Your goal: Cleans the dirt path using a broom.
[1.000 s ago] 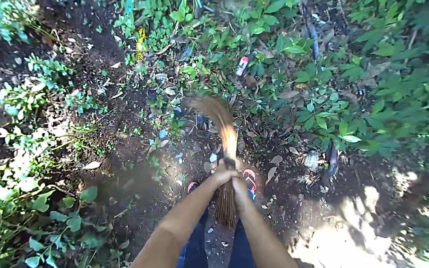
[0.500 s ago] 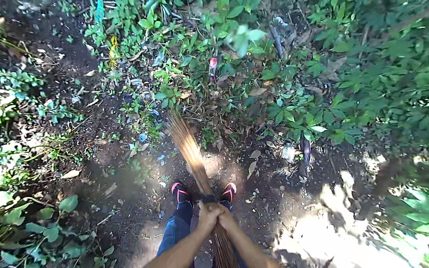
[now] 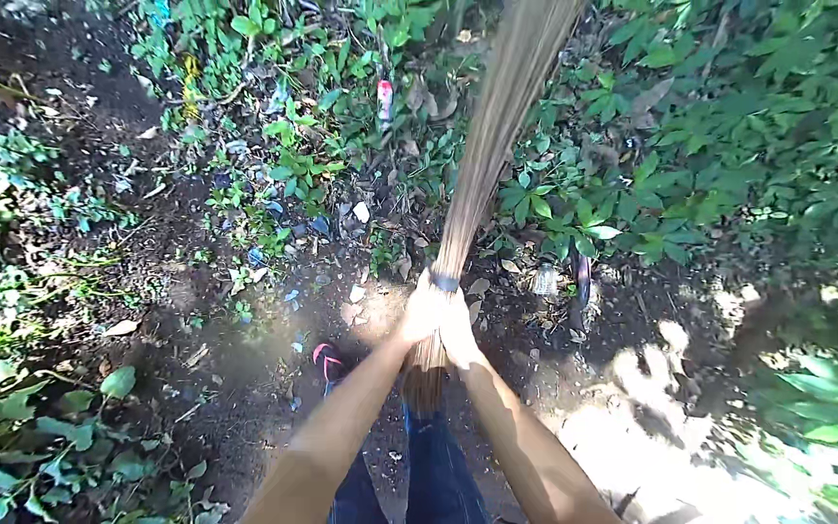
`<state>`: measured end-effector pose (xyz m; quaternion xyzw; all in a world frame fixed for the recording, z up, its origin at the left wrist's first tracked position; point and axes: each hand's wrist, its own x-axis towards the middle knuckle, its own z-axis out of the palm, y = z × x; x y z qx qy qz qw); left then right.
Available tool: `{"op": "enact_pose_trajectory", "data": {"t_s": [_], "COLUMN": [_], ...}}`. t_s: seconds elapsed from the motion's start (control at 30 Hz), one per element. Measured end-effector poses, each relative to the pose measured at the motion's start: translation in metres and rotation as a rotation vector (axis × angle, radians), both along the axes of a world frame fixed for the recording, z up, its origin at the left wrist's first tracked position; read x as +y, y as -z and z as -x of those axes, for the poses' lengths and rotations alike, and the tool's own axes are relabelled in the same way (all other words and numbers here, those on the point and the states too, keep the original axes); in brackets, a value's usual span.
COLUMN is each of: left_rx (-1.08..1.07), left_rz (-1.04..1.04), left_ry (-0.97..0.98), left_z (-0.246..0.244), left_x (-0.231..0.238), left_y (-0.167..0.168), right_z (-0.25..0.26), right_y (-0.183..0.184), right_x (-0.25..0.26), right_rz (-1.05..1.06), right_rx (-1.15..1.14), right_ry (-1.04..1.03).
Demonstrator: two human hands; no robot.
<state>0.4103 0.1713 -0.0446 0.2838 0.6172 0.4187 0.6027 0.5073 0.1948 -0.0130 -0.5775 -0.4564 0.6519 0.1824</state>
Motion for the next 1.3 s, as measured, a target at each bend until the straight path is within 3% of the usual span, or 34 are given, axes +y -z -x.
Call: {"op": "enact_pose_trajectory", "data": {"t_s": [0.07,0.13,0.2,0.27,0.33,0.4,0.53,0.57,0.63,0.7,0.77,0.8,0.87,0.93,1.03,1.1,1.23,1.3], "left_rx": [-0.144,-0.235,-0.312,-0.290,-0.263,-0.175,-0.041,-0.017,-0.018,-0.009,-0.010,-0.023,-0.076,-0.094,-0.152,-0.196,-0.155,-0.065], "left_rz": [0.239,0.397,0.542,0.569,0.395,0.278,0.413,0.409,0.268,0.040,-0.069,-0.059,0.084,0.302,0.503,0.359,0.322,0.263], "left_ry": [-0.184,-0.414,-0.559,-0.516,-0.234,0.003,0.150,0.158,0.147,0.103,0.032,-0.023,-0.206,-0.385,-0.465,-0.356,-0.084,-0.031], "left_z": [-0.037,-0.085,-0.122,-0.142,-0.129,-0.106,-0.062,-0.057,-0.055,-0.064,-0.082,-0.094,-0.125,-0.160,-0.182,-0.159,-0.092,-0.076], "left_x": [-0.051,-0.108,-0.144,-0.147,-0.106,-0.031,0.100,0.115,0.120,0.099,0.053,0.022,-0.038,-0.091,-0.119,-0.082,0.056,0.078], "left_y": [-0.066,-0.091,-0.084,-0.051,-0.023,-0.017,-0.089,-0.089,-0.055,0.001,0.019,0.012,-0.028,-0.047,-0.010,0.011,0.002,0.016], "right_z": [-0.042,-0.081,-0.111,-0.123,-0.125,-0.123,-0.077,-0.071,-0.064,-0.067,-0.082,-0.095,-0.123,-0.150,-0.164,-0.151,-0.089,-0.075], "right_y": [-0.027,-0.039,-0.034,-0.030,-0.007,0.032,0.004,0.005,0.011,0.021,0.011,0.001,-0.017,-0.010,0.024,0.044,-0.004,0.005], "right_x": [-0.041,-0.077,-0.104,-0.104,-0.087,-0.046,0.077,0.091,0.096,0.080,0.046,0.025,-0.016,-0.058,-0.075,-0.051,0.061,0.082], "right_rz": [0.154,0.335,0.449,0.498,0.335,-0.023,-0.081,-0.080,-0.100,-0.161,-0.145,-0.075,0.090,0.220,0.319,0.196,0.005,-0.014], "right_rx": [-0.075,-0.061,-0.085,-0.183,-0.202,-0.088,-0.061,-0.021,0.059,0.095,0.069,0.060,0.065,0.031,-0.126,-0.217,-0.183,-0.115], "right_ry": [-0.173,-0.348,-0.432,-0.371,-0.146,0.011,0.157,0.184,0.229,0.219,0.111,0.040,-0.106,-0.252,-0.439,-0.357,-0.106,-0.048]}}
